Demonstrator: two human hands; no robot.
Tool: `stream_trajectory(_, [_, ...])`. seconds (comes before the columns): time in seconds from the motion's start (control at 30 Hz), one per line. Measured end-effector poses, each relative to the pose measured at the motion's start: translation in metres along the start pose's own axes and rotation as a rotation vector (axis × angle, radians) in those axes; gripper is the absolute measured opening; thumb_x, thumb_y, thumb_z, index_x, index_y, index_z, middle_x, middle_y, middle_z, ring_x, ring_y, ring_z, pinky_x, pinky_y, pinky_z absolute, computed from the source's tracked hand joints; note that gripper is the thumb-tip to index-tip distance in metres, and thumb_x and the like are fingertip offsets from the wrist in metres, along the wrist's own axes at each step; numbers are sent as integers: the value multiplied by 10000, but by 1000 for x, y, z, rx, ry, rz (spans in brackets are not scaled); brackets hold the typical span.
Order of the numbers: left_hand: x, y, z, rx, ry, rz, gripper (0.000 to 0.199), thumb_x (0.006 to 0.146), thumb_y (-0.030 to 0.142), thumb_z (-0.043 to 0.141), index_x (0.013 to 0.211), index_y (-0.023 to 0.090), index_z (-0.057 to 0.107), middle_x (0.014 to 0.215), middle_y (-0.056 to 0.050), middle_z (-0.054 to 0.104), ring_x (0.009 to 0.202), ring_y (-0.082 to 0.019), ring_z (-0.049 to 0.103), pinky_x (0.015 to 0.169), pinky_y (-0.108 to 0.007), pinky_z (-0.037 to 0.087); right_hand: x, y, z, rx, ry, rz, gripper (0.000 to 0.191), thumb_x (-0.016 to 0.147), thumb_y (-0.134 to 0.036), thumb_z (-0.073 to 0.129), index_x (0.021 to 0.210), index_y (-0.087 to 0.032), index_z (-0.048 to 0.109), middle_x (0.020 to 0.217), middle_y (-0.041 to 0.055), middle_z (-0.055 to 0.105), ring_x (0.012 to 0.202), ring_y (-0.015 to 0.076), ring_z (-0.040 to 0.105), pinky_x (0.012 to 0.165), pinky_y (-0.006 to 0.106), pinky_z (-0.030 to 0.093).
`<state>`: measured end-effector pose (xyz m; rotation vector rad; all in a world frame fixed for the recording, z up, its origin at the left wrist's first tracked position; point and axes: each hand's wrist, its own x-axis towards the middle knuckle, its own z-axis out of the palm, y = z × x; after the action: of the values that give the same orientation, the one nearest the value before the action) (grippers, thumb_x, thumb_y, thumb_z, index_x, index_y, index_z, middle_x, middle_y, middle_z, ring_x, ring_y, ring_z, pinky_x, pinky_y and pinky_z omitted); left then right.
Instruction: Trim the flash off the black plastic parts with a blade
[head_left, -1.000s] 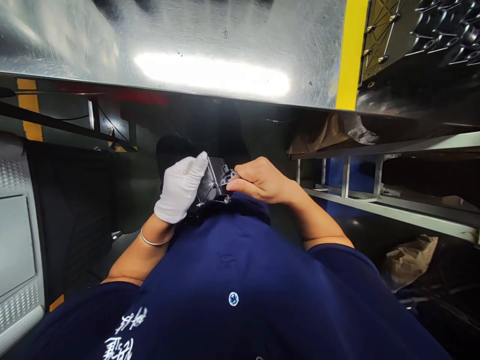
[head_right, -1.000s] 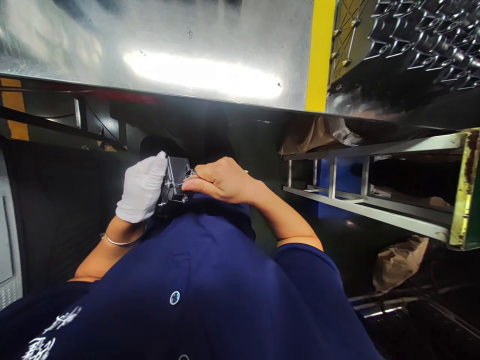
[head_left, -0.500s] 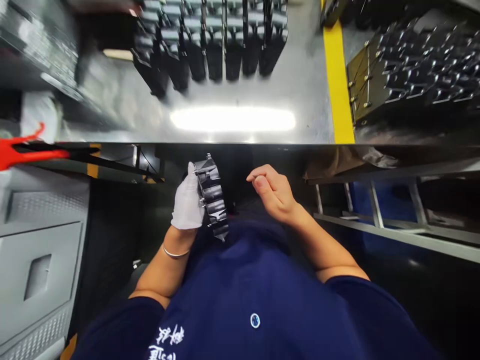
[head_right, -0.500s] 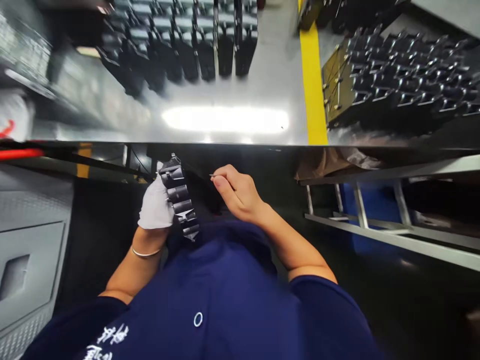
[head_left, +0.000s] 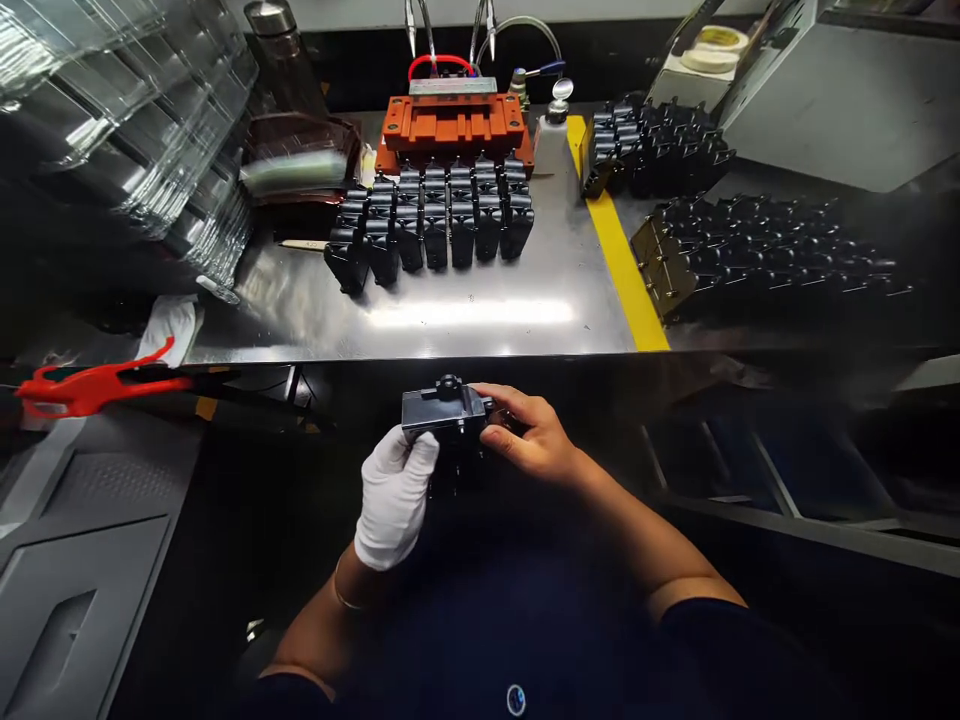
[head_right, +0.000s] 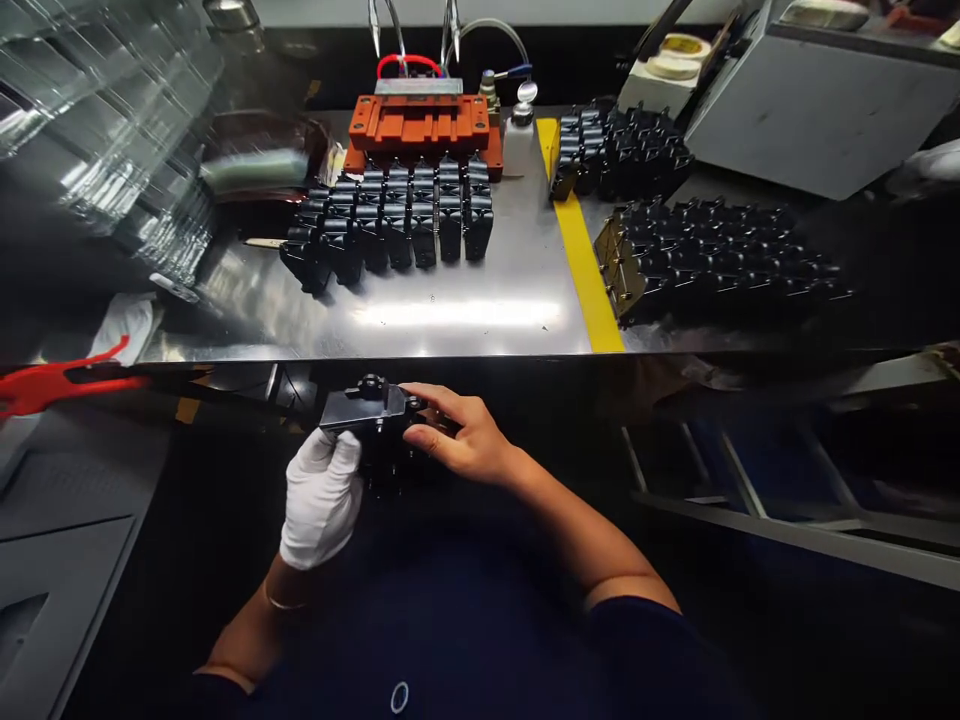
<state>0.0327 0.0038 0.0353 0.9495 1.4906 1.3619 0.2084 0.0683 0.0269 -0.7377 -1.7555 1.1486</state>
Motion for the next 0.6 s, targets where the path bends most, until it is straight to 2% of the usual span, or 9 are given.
stream_trajectory(0.1, [-2,1,0,3,-27,17,272,806,489,714,902,243,781,862,-25,757,792,-202,669,786,-303,551,-4,2,0,16,10,-19,401,891,-420,651,1225,-198,630,999,60,700,646,77,541,568,200,467])
stream_trajectory(0.17, [-2,3,0,5,-37,12,302,807,498,712,901,218,776,844,-30,754,795,-200,670,791,-299,549,-5,3,-2,41,-4,-31,416,888,-486,636,1177,-187,649,876,34,680,588,73,498,526,201,437])
stream_trajectory(0.23, [0,7,0,-5,-72,-40,350,813,527,696,899,196,768,834,-44,755,786,-202,678,776,-300,555,-5,3,-7,89,26,-33,434,931,-549,535,1112,-174,657,677,-19,575,526,76,444,491,207,405])
stream_trajectory(0.3, [4,11,1,-51,-133,-116,406,821,570,665,925,190,762,877,-70,765,798,-219,697,761,-316,573,-2,1,-12,71,85,-20,401,1000,-490,413,1029,-170,653,597,-42,482,511,83,445,495,213,405])
stream_trajectory(0.37, [7,15,2,-104,-184,-165,433,822,588,650,964,195,762,943,-93,773,841,-246,717,768,-339,592,2,-2,-17,-71,91,-65,327,1026,-350,391,929,-167,645,631,-19,528,557,89,507,535,216,434])
stream_trajectory(0.43, [9,16,3,-138,-218,-170,419,835,569,643,1002,204,763,999,-103,776,904,-269,728,809,-358,603,8,-7,-20,-255,31,-182,262,1005,-245,437,857,-159,635,704,20,612,621,99,565,576,219,461])
stream_trajectory(0.5, [9,15,4,-152,-249,-168,396,860,540,624,1029,211,765,1026,-107,776,948,-285,730,838,-372,607,12,-9,-20,-386,-11,-296,227,988,-199,462,844,-156,632,709,31,646,627,103,578,585,222,468])
stream_trajectory(0.6, [8,10,4,-125,-272,-150,377,863,531,622,1002,216,776,995,-109,779,927,-289,735,822,-374,615,14,-10,-17,-496,-14,-372,224,984,-194,468,842,-152,637,655,20,646,584,103,560,569,226,457])
